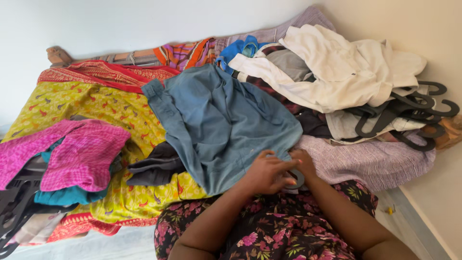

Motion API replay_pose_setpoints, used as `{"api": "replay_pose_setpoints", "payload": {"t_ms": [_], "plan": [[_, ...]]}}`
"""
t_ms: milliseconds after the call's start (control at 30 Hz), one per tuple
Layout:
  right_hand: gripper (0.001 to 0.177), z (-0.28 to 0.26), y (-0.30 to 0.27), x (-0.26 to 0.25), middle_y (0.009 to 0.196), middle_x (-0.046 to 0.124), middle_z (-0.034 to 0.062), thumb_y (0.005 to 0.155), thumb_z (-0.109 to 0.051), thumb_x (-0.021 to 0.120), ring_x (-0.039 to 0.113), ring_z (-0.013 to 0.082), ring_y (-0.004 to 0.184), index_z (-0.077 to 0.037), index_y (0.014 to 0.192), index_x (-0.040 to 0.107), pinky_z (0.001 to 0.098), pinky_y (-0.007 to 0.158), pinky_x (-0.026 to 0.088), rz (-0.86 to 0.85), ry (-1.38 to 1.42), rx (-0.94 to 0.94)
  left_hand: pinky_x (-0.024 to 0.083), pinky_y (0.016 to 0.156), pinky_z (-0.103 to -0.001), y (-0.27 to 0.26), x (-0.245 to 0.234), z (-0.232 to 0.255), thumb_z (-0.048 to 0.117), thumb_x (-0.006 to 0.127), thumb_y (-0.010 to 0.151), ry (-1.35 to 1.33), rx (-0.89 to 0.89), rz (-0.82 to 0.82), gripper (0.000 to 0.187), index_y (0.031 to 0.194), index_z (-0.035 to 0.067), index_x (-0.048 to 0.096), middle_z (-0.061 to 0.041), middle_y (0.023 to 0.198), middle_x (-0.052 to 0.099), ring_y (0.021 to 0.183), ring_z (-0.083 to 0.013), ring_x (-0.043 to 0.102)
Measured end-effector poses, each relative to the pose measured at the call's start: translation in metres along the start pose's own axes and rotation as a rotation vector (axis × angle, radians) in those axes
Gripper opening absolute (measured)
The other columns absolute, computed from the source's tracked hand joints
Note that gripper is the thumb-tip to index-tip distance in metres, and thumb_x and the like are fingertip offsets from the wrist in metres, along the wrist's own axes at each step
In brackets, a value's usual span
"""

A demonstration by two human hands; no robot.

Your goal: The person sits on a bed and hangs various clothing items onto hangers. They handle a white shirt, a blue shirt, and several colorful bras, placing each onto a hanger and then setting them aside.

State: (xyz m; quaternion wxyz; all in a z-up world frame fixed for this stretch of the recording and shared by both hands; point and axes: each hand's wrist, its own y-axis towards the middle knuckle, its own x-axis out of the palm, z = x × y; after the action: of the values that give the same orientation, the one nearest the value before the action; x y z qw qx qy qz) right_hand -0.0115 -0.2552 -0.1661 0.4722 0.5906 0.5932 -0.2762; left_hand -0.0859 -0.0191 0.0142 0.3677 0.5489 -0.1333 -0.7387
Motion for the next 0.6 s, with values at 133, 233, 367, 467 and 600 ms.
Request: {"api": "replay_pose_setpoints", "payload": {"t_ms": [133, 233, 367, 467, 600], "plan": [[0.015, 0.007, -0.002, 0.004, 0.084, 0.071, 0.0138, 0.074, -0.015, 0.072, 0.068, 0.0374, 0.087, -0.008, 0.087, 0.072, 0.0489, 0.08, 0.053, 0.218, -0.043, -0.176, 0.048, 0.09, -0.042, -0.04, -0.039, -0.014, 0.036, 0.071, 0.094, 0.105, -0.254, 0.139, 0.04, 0.128, 0.014, 0.07, -0.006, 0.095, 0.073, 0.093, -0.029, 0.069], [0.017, 0.001, -0.006, -0.001, 0.093, 0.074, 0.013, 0.08, -0.015, 0.073, 0.07, 0.0348, 0.088, -0.008, 0.096, 0.074, 0.0441, 0.078, 0.055, 0.349, 0.16, -0.096, 0.049, 0.089, -0.042, -0.076, -0.055, -0.021, 0.038, 0.076, 0.087, 0.23, -0.414, 0.031, 0.04, 0.119, 0.014, 0.073, -0.006, 0.091, 0.074, 0.089, -0.0296, 0.068], [0.019, -0.004, -0.009, -0.014, 0.096, 0.078, 0.0104, 0.091, -0.019, 0.074, 0.075, 0.0208, 0.085, -0.008, 0.106, 0.076, 0.0327, 0.078, 0.057, 0.29, 0.522, 0.201, 0.047, 0.087, -0.048, -0.111, -0.051, -0.022, 0.041, 0.085, 0.066, 0.372, -0.354, -0.119, 0.061, 0.118, 0.012, 0.071, -0.01, 0.108, 0.071, 0.107, -0.0359, 0.063], [0.021, 0.0, -0.012, -0.026, 0.095, 0.079, 0.0097, 0.092, -0.02, 0.073, 0.072, 0.0163, 0.084, -0.005, 0.106, 0.077, 0.0295, 0.076, 0.055, 0.202, 0.645, 0.163, 0.047, 0.09, -0.047, -0.123, -0.038, -0.029, 0.036, 0.083, 0.069, 0.433, -0.387, -0.203, 0.063, 0.126, 0.016, 0.069, -0.006, 0.117, 0.068, 0.114, -0.0334, 0.06], [0.02, 0.012, -0.01, -0.03, 0.098, 0.078, 0.0075, 0.094, -0.014, 0.069, 0.07, 0.0132, 0.087, 0.0, 0.106, 0.076, 0.0271, 0.081, 0.055, 0.146, 0.986, 0.16, 0.052, 0.089, -0.043, -0.14, -0.023, -0.052, 0.027, 0.076, 0.079, 0.481, -0.472, -0.256, 0.057, 0.135, 0.018, 0.066, -0.005, 0.114, 0.07, 0.106, -0.0311, 0.065]]}}
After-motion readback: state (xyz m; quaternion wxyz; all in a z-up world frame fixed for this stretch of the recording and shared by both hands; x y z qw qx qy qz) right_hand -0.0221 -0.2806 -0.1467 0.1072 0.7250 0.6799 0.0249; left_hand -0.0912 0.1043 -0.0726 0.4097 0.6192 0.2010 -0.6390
